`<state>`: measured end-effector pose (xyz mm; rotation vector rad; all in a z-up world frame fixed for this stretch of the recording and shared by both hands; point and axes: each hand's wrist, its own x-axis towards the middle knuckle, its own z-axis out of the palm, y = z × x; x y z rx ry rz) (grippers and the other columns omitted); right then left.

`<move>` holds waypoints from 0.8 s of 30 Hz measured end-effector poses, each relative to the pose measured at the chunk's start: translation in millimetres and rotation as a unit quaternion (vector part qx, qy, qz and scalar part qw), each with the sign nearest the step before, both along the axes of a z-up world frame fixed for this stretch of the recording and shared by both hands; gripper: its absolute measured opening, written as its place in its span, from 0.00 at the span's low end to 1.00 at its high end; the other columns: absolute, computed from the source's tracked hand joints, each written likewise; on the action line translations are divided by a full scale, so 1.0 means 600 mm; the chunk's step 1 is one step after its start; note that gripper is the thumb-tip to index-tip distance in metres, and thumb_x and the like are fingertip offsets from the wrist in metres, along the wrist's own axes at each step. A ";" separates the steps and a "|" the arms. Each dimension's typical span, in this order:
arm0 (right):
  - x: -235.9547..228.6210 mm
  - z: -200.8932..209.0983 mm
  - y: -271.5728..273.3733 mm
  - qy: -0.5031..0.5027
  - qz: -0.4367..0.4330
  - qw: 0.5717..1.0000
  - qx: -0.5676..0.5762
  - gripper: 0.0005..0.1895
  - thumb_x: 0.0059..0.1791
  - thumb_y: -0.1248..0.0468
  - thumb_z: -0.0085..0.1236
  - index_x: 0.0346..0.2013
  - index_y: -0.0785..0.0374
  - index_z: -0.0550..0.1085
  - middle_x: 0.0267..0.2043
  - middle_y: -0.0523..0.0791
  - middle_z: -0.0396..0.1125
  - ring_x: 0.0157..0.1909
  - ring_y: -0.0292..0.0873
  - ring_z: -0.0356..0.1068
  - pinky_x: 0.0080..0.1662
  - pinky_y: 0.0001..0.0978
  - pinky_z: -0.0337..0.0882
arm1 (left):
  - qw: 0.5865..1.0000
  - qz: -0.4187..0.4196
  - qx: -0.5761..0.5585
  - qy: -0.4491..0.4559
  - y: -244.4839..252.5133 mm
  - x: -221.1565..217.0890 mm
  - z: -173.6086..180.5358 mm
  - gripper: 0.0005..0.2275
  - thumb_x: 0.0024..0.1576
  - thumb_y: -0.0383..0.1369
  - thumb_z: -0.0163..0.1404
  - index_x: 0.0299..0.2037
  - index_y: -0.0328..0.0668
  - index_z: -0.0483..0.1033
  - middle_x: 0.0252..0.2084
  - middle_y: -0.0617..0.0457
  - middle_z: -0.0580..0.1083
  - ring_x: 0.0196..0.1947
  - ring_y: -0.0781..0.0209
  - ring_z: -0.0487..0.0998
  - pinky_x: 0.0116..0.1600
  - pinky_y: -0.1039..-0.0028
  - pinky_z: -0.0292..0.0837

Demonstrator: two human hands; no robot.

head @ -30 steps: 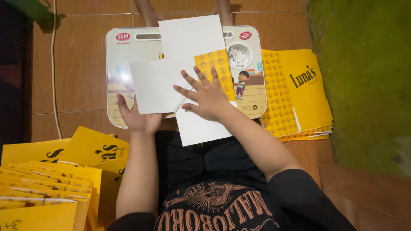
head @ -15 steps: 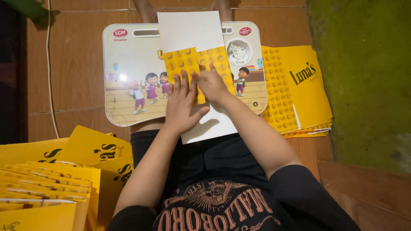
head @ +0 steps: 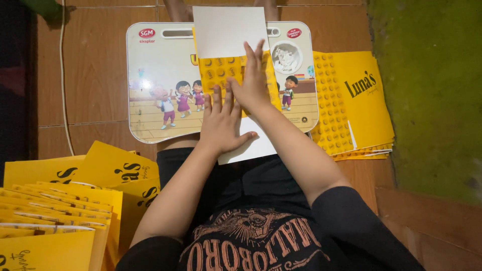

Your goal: Folding and assembling yellow cardboard doughnut boxes from flat templates on a small portable desk.

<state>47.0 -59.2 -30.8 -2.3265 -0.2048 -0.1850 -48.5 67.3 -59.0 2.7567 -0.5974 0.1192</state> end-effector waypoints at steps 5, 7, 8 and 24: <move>0.043 0.005 0.051 -0.027 0.057 0.975 -0.213 0.81 0.37 0.37 0.87 0.81 0.51 0.32 0.79 0.53 0.07 0.80 0.58 0.09 0.77 0.62 0.25 | 1.000 0.008 0.022 -0.016 0.000 -0.014 0.011 0.43 0.51 0.65 0.46 0.65 0.32 0.67 0.72 0.31 0.58 0.73 0.19 0.43 0.72 0.38 0.32; 0.060 -0.011 0.067 -0.026 0.055 0.975 -0.216 0.82 0.36 0.36 0.87 0.80 0.53 0.32 0.79 0.55 0.08 0.81 0.62 0.13 0.76 0.65 0.26 | 0.999 0.011 0.014 -0.032 0.000 -0.014 0.020 0.43 0.52 0.65 0.45 0.66 0.33 0.66 0.71 0.32 0.58 0.71 0.19 0.46 0.71 0.37 0.35; 0.068 -0.020 0.075 -0.025 0.050 0.974 -0.219 0.83 0.34 0.35 0.88 0.80 0.54 0.32 0.79 0.56 0.09 0.82 0.65 0.17 0.76 0.68 0.27 | 0.999 0.011 0.006 -0.048 0.000 -0.014 0.023 0.43 0.52 0.65 0.43 0.67 0.33 0.66 0.71 0.34 0.58 0.69 0.18 0.50 0.70 0.36 0.38; 0.135 -0.083 0.093 -0.059 -0.014 0.980 -0.187 0.85 0.43 0.32 0.78 0.70 0.64 0.13 0.81 0.48 0.44 0.82 0.54 0.29 0.74 0.64 0.27 | 1.000 0.008 0.001 -0.017 0.003 -0.011 0.022 0.48 0.52 0.64 0.45 0.73 0.29 0.52 0.75 0.28 0.51 0.75 0.24 0.35 0.73 0.37 0.29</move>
